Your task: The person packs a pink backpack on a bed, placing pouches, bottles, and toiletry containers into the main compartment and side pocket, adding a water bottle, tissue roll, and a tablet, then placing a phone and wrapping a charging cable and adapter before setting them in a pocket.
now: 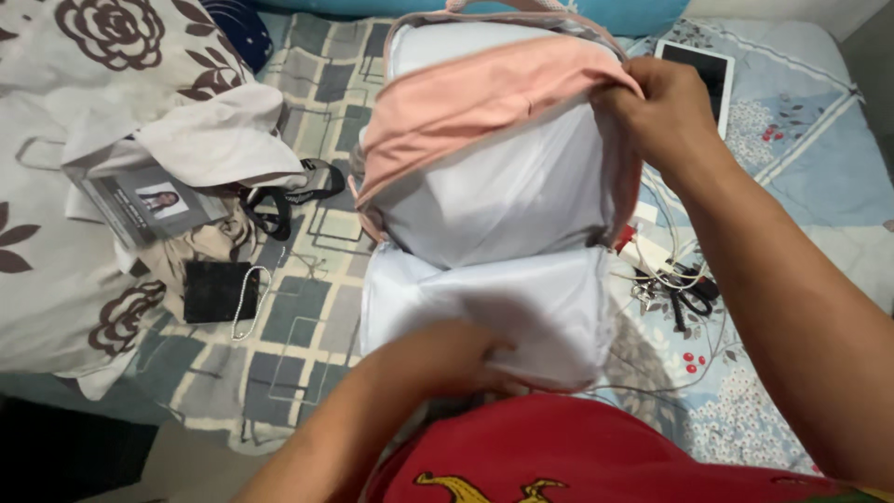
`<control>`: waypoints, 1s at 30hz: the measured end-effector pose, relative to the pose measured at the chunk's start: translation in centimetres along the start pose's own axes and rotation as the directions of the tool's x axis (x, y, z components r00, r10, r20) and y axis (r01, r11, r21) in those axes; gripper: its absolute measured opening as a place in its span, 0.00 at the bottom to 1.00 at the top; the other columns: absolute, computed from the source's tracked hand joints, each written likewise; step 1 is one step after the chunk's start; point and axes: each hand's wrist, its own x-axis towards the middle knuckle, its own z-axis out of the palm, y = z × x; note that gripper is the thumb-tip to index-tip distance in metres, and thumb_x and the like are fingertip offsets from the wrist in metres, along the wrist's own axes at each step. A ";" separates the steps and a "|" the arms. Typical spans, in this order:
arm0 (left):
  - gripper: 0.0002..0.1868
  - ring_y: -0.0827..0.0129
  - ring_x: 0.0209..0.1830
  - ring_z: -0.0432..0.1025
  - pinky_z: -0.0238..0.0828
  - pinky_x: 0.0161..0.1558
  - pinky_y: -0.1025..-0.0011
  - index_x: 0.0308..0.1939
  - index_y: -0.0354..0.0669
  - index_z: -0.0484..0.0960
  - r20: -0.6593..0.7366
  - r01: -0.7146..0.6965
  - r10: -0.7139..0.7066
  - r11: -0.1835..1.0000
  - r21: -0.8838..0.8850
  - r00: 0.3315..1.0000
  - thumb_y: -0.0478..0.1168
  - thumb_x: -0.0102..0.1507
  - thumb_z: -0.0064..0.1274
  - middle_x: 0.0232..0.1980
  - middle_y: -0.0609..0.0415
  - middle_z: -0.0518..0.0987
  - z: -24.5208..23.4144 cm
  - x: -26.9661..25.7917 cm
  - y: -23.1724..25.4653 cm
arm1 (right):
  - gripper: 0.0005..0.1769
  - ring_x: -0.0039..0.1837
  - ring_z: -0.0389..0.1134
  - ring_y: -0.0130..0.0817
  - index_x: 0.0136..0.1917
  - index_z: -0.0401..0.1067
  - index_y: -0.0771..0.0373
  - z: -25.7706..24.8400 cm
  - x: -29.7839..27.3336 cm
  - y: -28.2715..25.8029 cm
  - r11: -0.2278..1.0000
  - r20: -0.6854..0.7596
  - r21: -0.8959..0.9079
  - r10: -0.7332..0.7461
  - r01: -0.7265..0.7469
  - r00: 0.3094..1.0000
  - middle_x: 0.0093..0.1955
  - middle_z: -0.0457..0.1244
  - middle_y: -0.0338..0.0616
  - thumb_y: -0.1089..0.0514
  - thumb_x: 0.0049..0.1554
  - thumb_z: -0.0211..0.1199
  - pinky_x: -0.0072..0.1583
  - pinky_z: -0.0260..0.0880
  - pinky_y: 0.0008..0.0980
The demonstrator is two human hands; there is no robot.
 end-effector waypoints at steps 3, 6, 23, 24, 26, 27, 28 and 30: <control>0.18 0.53 0.48 0.79 0.73 0.51 0.60 0.49 0.44 0.84 -0.474 -0.325 0.258 0.944 -0.064 0.842 0.47 0.59 0.62 0.47 0.47 0.85 -2.7 -0.4 1.3 | 0.12 0.41 0.68 0.28 0.50 0.77 0.68 -0.7 -1.2 0.6 0.991 0.173 -0.007 0.132 -0.133 0.976 0.40 0.69 0.42 0.56 0.59 0.65 0.44 0.67 0.31; 0.12 0.52 0.54 0.73 0.69 0.58 0.57 0.48 0.46 0.82 -0.776 -0.297 0.385 0.918 0.264 0.499 0.42 0.62 0.63 0.52 0.51 0.83 -5.8 0.4 3.0 | 0.21 0.43 0.65 0.31 0.58 0.76 0.64 -2.3 -2.2 1.9 0.962 0.398 0.014 0.244 -0.272 0.884 0.43 0.67 0.44 0.50 0.56 0.68 0.45 0.65 0.35; 0.44 0.40 0.79 0.48 0.36 0.72 0.33 0.74 0.52 0.65 -0.861 0.343 0.093 0.892 0.295 0.501 0.58 0.58 0.62 0.79 0.47 0.57 -5.6 13.3 4.2 | 0.15 0.56 0.69 0.40 0.59 0.74 0.64 -12.6 4.9 39.0 0.699 0.172 0.128 0.683 -0.704 0.710 0.55 0.68 0.47 0.54 0.65 0.58 0.57 0.70 0.40; 0.43 0.41 0.79 0.49 0.37 0.72 0.33 0.74 0.53 0.66 -0.874 0.374 0.083 0.881 0.289 0.480 0.59 0.58 0.62 0.79 0.48 0.58 -5.5 13.7 4.2 | 0.14 0.54 0.70 0.39 0.58 0.75 0.64 -12.6 5.9 40.3 0.713 0.162 0.104 0.675 -0.693 0.719 0.55 0.69 0.47 0.54 0.65 0.58 0.56 0.70 0.39; 0.40 0.44 0.78 0.52 0.39 0.73 0.35 0.72 0.54 0.69 -0.891 0.430 0.087 0.853 0.297 0.445 0.58 0.59 0.62 0.78 0.50 0.61 -5.4 14.0 4.5 | 0.13 0.50 0.71 0.38 0.57 0.76 0.66 -11.5 8.0 42.6 0.710 0.160 0.196 0.658 -0.677 0.736 0.52 0.69 0.48 0.56 0.65 0.60 0.52 0.71 0.37; 0.38 0.45 0.77 0.54 0.41 0.73 0.35 0.71 0.54 0.71 -0.899 0.458 0.090 0.836 0.302 0.429 0.58 0.59 0.62 0.77 0.51 0.63 -5.4 14.2 4.7 | 0.12 0.47 0.71 0.37 0.57 0.76 0.67 -10.9 9.1 43.6 0.704 0.159 0.242 0.650 -0.667 0.743 0.50 0.69 0.48 0.57 0.65 0.60 0.51 0.72 0.36; 0.36 0.46 0.77 0.55 0.42 0.73 0.36 0.70 0.54 0.72 -0.904 0.472 0.085 0.830 0.297 0.419 0.57 0.60 0.62 0.76 0.51 0.64 -5.5 14.3 4.9 | 0.12 0.45 0.69 0.38 0.57 0.78 0.64 -10.5 10.2 44.4 0.749 0.076 0.181 0.636 -0.638 0.768 0.49 0.69 0.47 0.59 0.65 0.59 0.48 0.69 0.39; 0.33 0.47 0.76 0.57 0.44 0.72 0.38 0.68 0.55 0.74 -0.911 0.496 0.076 0.819 0.289 0.406 0.55 0.60 0.62 0.75 0.52 0.66 -5.5 14.5 5.1 | 0.15 0.40 0.65 0.41 0.58 0.81 0.58 -10.1 12.0 46.0 0.814 -0.086 0.046 0.581 -0.579 0.810 0.48 0.69 0.46 0.62 0.64 0.55 0.41 0.63 0.46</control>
